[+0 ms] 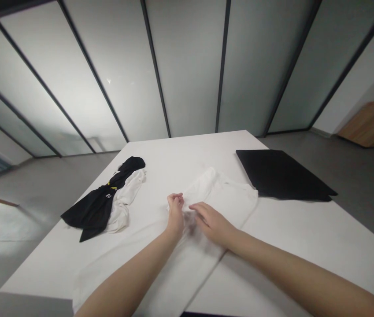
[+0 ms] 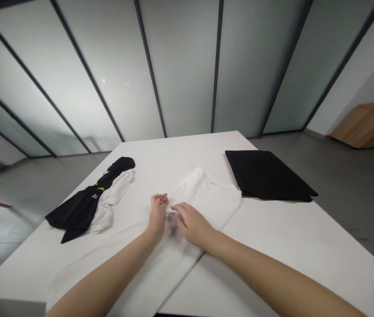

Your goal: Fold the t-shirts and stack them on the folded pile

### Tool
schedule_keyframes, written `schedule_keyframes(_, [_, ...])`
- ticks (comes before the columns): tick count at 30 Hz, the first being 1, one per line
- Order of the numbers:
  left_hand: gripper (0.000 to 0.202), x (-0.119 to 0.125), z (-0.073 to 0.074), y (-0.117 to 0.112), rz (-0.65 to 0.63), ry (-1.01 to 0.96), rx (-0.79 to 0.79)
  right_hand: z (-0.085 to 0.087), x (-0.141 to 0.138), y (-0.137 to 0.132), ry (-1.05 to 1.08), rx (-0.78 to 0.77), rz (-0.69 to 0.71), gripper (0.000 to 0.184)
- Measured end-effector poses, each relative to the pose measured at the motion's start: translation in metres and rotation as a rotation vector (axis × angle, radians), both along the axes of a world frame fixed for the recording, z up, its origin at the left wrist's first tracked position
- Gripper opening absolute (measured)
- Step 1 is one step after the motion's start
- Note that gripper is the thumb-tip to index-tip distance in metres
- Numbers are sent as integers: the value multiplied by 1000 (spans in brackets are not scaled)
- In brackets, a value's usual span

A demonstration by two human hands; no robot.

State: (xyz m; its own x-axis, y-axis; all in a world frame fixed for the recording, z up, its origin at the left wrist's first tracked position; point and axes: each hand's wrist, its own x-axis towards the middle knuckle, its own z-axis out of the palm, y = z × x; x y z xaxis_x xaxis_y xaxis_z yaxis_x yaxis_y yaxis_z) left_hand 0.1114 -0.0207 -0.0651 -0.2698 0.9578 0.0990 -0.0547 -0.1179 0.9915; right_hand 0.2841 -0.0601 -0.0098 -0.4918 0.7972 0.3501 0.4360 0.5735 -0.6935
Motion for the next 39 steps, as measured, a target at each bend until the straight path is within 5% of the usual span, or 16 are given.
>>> schedule_keyframes(5, [25,-11,6,19,58,-121,31,2,-33,46,-289,124,-34,47])
schedule_keyframes(10, [22,-23,7,28,-14,-107,52,-9,-37,95,-629,36,-208,61])
schedule_keyframes(14, [13,-25,8,22,-154,236,108,-17,-14,126,-739,-76,-384,78])
schedule_keyframes(19, [21,-23,16,9,-306,683,178,-15,18,155,-743,-181,-566,73])
schedule_keyframes(23, [17,-19,27,-1,-367,993,193,-14,27,161,-691,-166,-620,65])
schedule_keyframes(29, [24,-13,38,-3,-350,1221,119,-6,38,157,-599,-137,-915,56])
schedule_keyframes(39, [12,-5,48,-3,-374,1352,103,4,40,157,-571,-64,-889,39])
